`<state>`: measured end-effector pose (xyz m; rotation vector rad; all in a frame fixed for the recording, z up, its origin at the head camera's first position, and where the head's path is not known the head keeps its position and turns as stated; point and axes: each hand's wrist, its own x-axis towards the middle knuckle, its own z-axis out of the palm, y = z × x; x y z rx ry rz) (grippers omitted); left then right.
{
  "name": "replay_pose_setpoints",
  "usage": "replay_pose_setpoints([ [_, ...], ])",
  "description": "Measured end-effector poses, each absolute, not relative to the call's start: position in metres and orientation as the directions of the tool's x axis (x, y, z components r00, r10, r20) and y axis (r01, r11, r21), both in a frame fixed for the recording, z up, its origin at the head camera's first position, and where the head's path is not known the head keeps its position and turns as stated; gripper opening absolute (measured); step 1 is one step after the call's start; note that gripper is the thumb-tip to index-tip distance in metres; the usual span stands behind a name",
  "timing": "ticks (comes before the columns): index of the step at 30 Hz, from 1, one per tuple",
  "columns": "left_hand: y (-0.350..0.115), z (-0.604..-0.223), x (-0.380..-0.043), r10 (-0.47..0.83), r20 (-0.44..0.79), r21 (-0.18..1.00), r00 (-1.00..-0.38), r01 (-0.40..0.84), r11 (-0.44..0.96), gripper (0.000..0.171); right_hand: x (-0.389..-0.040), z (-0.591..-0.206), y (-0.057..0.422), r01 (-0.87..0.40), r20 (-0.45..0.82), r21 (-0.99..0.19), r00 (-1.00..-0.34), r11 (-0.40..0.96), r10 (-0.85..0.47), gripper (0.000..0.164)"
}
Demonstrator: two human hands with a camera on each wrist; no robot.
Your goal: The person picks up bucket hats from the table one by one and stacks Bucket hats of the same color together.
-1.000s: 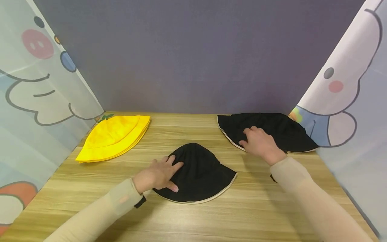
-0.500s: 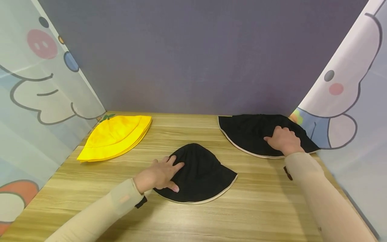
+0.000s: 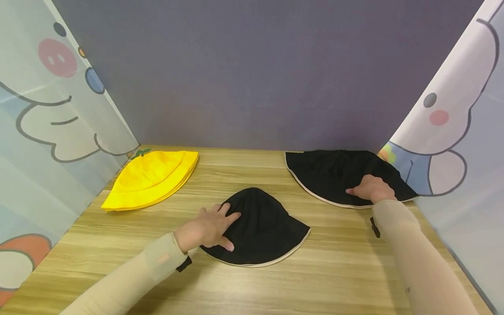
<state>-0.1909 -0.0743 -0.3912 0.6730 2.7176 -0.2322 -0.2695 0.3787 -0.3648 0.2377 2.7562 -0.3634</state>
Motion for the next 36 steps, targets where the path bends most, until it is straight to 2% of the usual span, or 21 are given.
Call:
replay_pose_setpoints([
  [3, -0.074, -0.392, -0.191, 0.426, -0.35, -0.071, -0.834, 0.477, 0.876, 0.095, -0.272, -0.37, 0.379, 0.208, -0.361, -0.226, -0.925, 0.952, 0.116, 0.108],
  [6, -0.074, -0.393, -0.191, 0.43, -0.344, -0.061, -0.835, 0.477, 0.877, 0.095, -0.274, -0.372, 0.38, 0.187, -0.355, -0.285, -0.931, 0.94, 0.078, 0.109],
  [10, -0.074, -0.392, -0.19, 0.429, -0.351, -0.049, -0.832, 0.474, 0.879, 0.095, -0.275, -0.374, 0.379, 0.118, -0.31, -0.363, -0.951, 0.924, 0.0, 0.1],
  [14, -0.076, -0.392, -0.189, 0.426, -0.358, -0.04, -0.831, 0.469, 0.882, 0.096, -0.272, -0.377, 0.374, 0.072, -0.26, -0.385, -0.965, 0.92, -0.034, 0.092],
  [24, -0.08, -0.39, -0.185, 0.454, -0.314, 0.005, -0.834, 0.477, 0.879, 0.093, -0.271, -0.379, 0.365, 0.015, -0.214, -0.461, -0.972, 0.887, -0.095, 0.084],
  [32, -0.08, -0.386, -0.179, 0.446, -0.338, 0.007, -0.829, 0.472, 0.882, 0.092, -0.272, -0.381, 0.355, -0.07, -0.142, -0.466, -0.978, 0.882, -0.153, 0.073],
  [36, -0.08, -0.381, -0.178, 0.451, -0.341, 0.0, -0.825, 0.48, 0.877, 0.083, -0.274, -0.383, 0.348, -0.122, -0.113, -0.465, -0.974, 0.877, -0.195, 0.069],
])
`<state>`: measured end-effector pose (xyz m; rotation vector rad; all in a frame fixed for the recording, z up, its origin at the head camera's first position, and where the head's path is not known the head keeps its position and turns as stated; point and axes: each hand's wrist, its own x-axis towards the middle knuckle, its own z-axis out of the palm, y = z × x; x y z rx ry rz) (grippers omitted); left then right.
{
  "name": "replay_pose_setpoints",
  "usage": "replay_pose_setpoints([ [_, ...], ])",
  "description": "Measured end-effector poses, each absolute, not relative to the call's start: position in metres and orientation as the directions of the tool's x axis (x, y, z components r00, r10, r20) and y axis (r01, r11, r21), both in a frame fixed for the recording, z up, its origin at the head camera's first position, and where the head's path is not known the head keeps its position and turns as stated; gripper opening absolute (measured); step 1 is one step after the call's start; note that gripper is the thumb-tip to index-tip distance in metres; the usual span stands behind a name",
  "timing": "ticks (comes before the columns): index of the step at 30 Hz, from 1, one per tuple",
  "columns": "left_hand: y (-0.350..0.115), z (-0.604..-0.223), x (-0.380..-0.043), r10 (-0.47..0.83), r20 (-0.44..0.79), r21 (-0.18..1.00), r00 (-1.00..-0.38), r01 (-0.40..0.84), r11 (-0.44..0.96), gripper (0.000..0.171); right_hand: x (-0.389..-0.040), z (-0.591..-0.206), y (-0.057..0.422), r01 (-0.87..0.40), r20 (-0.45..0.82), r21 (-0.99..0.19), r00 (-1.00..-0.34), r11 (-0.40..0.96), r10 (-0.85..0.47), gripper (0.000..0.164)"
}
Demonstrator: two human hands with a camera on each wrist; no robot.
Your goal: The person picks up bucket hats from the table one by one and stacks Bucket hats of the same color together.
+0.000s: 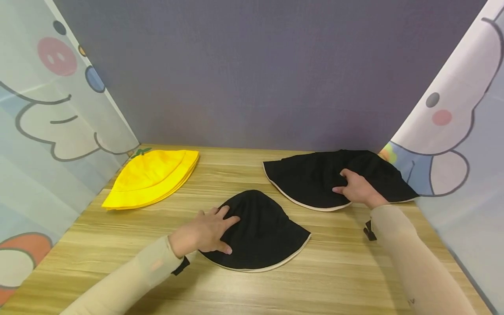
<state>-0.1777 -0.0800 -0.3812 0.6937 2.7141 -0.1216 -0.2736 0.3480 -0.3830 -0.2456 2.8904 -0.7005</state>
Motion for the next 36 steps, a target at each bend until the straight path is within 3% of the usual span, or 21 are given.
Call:
replay_pose_setpoints([
  [3, -0.08, -0.375, -0.182, 0.47, -0.318, 0.01, -0.824, 0.493, 0.87, 0.07, -0.273, -0.384, 0.343, -0.174, -0.078, -0.461, -0.969, 0.87, -0.235, 0.063],
  [7, -0.078, -0.368, -0.201, 0.503, -0.244, 0.104, -0.829, 0.493, 0.864, 0.057, -0.274, -0.384, 0.337, -0.207, -0.043, -0.455, -0.966, 0.866, -0.253, 0.056],
  [16, -0.073, -0.369, -0.266, 0.478, -0.149, 0.308, -0.866, 0.418, 0.855, 0.062, -0.276, -0.387, 0.325, -0.246, -0.009, -0.453, -0.96, 0.857, -0.281, 0.051],
  [25, -0.063, -0.373, -0.316, 0.45, -0.164, 0.494, -0.878, 0.322, 0.808, 0.065, -0.278, -0.383, 0.32, -0.269, 0.039, -0.44, -0.959, 0.856, -0.281, 0.032],
  [32, -0.046, -0.383, -0.334, 0.422, -0.249, 0.575, -0.872, 0.217, 0.789, 0.077, -0.281, -0.386, 0.314, -0.276, 0.053, -0.43, -0.958, 0.86, -0.281, 0.029],
  [36, -0.034, -0.386, -0.335, 0.429, -0.238, 0.602, -0.871, 0.215, 0.769, 0.069, -0.28, -0.385, 0.313, -0.261, 0.06, -0.416, -0.964, 0.871, -0.26, 0.033],
])
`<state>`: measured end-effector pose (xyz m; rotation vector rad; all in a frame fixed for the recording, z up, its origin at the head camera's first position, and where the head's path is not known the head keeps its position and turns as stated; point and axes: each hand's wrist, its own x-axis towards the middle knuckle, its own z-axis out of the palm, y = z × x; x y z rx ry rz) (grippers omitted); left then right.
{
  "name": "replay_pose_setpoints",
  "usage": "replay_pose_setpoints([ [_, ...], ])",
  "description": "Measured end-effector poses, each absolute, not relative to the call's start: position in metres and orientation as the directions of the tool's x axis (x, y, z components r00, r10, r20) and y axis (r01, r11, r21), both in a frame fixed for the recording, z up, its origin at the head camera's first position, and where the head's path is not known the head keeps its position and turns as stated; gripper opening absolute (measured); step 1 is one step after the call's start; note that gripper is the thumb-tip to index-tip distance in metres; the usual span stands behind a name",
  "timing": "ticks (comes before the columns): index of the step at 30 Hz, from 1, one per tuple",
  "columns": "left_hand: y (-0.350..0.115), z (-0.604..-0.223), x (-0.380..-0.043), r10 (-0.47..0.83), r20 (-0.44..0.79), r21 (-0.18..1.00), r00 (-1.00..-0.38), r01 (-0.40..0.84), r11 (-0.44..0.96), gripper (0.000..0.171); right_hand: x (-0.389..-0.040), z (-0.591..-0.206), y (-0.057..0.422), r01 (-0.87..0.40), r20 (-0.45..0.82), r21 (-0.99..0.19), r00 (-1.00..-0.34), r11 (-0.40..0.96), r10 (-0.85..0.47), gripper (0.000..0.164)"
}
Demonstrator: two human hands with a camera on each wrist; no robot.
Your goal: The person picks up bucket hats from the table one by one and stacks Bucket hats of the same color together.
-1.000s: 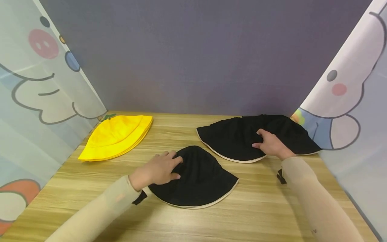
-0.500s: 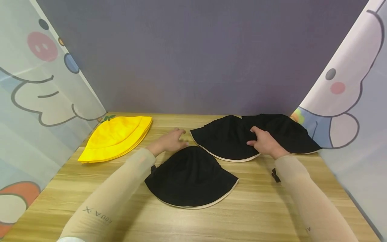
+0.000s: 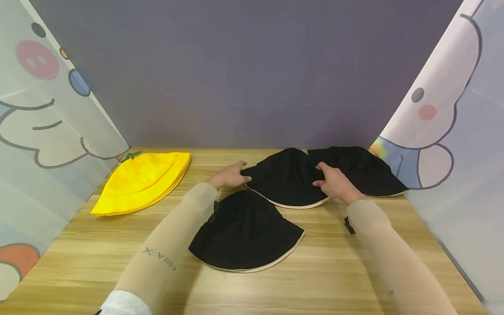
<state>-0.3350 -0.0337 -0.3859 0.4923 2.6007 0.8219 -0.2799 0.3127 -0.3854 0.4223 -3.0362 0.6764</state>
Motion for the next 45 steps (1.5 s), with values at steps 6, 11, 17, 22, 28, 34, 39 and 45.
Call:
replay_pose_setpoints([
  [6, -0.02, -0.389, -0.331, 0.372, -0.125, 0.522, -0.92, 0.258, 0.813, 0.063, -0.28, -0.382, 0.309, -0.211, 0.054, -0.429, -0.977, 0.878, -0.208, 0.045],
  [11, -0.013, -0.384, -0.332, 0.324, -0.027, 0.552, -0.946, 0.256, 0.794, 0.059, -0.281, -0.371, 0.309, -0.188, 0.067, -0.47, -0.982, 0.863, -0.177, 0.053],
  [17, -0.017, -0.375, -0.331, 0.313, 0.078, 0.618, -0.947, 0.292, 0.73, 0.043, -0.279, -0.353, 0.31, -0.176, 0.094, -0.489, -0.984, 0.854, -0.149, 0.057],
  [22, -0.029, -0.366, -0.324, 0.352, 0.092, 0.645, -0.931, 0.325, 0.691, 0.038, -0.275, -0.343, 0.306, -0.154, 0.047, -0.515, -0.987, 0.843, -0.152, 0.063],
  [28, -0.052, -0.349, -0.313, 0.424, 0.059, 0.578, -0.904, 0.377, 0.723, 0.032, -0.267, -0.334, 0.297, -0.159, -0.002, -0.539, -0.982, 0.827, -0.19, 0.069],
  [34, -0.067, -0.331, -0.301, 0.47, 0.037, 0.547, -0.882, 0.412, 0.729, 0.028, -0.257, -0.328, 0.287, -0.2, 0.007, -0.539, -0.972, 0.818, -0.233, 0.063],
  [39, -0.082, -0.325, -0.292, 0.475, 0.008, 0.588, -0.88, 0.388, 0.709, 0.023, -0.248, -0.324, 0.28, -0.233, 0.015, -0.561, -0.962, 0.794, -0.272, 0.051],
  [45, -0.109, -0.324, -0.276, 0.485, 0.009, 0.621, -0.875, 0.385, 0.683, 0.023, -0.237, -0.323, 0.268, -0.268, 0.004, -0.586, -0.945, 0.765, -0.328, 0.043],
])
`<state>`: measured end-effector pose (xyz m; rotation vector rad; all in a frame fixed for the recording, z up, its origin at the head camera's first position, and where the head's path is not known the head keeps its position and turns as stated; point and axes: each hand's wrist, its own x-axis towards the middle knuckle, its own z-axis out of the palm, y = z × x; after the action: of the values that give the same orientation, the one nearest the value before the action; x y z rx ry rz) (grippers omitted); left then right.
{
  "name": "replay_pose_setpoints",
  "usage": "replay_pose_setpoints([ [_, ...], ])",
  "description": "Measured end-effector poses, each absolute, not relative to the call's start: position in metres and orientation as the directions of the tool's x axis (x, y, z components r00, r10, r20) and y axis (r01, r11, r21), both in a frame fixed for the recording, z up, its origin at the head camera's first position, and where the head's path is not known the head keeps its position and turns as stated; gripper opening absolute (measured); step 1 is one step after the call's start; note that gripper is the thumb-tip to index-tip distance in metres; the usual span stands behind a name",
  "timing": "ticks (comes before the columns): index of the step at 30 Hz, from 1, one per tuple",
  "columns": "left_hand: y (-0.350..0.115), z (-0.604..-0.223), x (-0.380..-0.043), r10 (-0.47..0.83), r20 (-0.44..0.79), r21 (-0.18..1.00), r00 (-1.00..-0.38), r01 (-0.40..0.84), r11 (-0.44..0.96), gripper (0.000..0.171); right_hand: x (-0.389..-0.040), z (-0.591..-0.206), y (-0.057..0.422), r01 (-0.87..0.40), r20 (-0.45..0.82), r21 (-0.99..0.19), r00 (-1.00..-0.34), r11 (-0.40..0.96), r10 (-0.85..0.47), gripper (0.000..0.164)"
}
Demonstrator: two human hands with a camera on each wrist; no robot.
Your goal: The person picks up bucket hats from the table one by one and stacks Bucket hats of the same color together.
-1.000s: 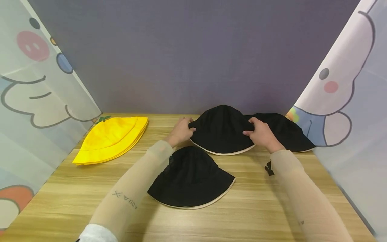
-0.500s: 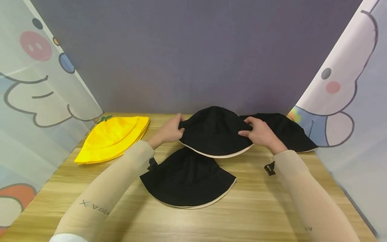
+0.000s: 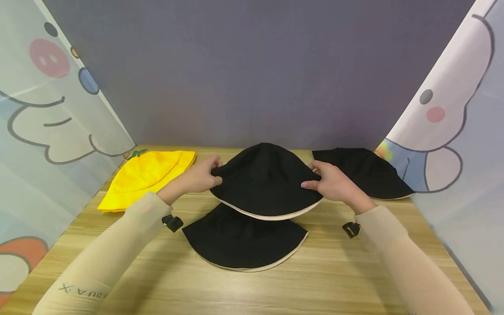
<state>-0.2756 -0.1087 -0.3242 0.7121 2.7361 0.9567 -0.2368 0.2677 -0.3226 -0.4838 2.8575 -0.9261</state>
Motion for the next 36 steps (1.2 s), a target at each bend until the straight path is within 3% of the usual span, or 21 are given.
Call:
replay_pose_setpoints([
  [16, -0.151, -0.34, -0.232, 0.595, -0.059, 0.607, -0.801, 0.444, 0.659, 0.021, -0.209, -0.342, 0.236, -0.373, -0.032, -0.613, -0.869, 0.697, -0.493, 0.026],
  [28, -0.165, -0.367, -0.216, 0.642, -0.181, 0.722, -0.745, 0.342, 0.601, 0.022, -0.194, -0.37, 0.226, -0.338, -0.155, -0.643, -0.821, 0.687, -0.55, 0.022],
  [36, -0.163, -0.387, -0.218, 0.627, -0.295, 0.729, -0.722, 0.254, 0.636, 0.022, -0.196, -0.393, 0.217, -0.35, -0.174, -0.567, -0.834, 0.745, -0.524, 0.038],
])
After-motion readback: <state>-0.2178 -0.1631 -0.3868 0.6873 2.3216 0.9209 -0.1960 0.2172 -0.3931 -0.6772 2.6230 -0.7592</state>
